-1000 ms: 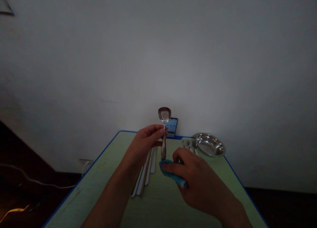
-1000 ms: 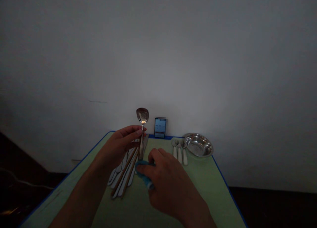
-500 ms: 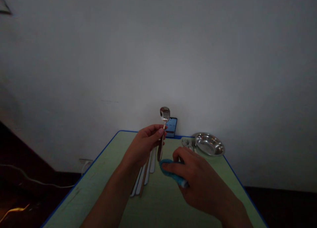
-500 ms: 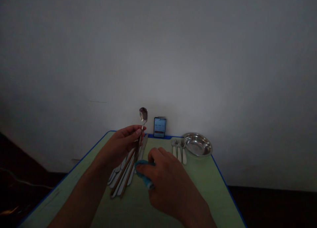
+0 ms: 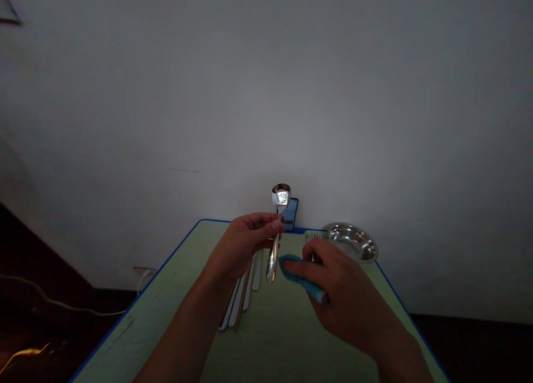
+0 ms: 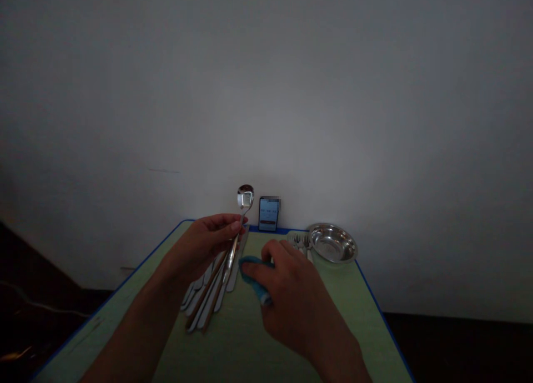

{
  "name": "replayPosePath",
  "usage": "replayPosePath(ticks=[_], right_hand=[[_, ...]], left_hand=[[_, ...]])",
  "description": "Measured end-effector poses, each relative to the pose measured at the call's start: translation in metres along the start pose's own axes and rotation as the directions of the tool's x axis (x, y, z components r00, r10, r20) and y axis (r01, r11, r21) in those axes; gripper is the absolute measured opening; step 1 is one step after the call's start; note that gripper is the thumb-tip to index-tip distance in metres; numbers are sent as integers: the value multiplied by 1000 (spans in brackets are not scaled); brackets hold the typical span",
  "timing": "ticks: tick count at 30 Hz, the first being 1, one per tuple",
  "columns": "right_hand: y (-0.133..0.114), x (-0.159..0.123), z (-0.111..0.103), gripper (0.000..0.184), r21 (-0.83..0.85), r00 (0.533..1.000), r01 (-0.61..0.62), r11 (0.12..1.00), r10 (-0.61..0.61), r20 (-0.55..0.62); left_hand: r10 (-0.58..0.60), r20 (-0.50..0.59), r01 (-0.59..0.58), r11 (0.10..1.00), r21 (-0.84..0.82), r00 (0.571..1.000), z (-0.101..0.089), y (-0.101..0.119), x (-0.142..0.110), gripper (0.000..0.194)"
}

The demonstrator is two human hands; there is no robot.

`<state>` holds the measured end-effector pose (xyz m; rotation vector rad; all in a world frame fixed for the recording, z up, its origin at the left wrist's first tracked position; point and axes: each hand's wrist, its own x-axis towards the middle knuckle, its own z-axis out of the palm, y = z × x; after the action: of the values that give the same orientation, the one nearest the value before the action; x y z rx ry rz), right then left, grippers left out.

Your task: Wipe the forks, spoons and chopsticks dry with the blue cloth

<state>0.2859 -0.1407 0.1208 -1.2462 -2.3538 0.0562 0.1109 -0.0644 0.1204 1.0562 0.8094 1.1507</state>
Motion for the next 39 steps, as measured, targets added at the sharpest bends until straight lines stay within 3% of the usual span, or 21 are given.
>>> replayPosePath(ticks=[11,26,39], right_hand=[[1,3,-3,45,-53,960,-15,999,0,-281],[0,4,0,49,-76,938,-18,997,-9,-345],[0,4,-1,53,-114,926,-11,993,-33,-375]], left_hand=[[-56,61,52,996,75,997,-2,5,-9,15],[-60,216,36,993,112,975,-6,2,-11,12],[-91,246,60,990,128,965,-6,0,-12,12]])
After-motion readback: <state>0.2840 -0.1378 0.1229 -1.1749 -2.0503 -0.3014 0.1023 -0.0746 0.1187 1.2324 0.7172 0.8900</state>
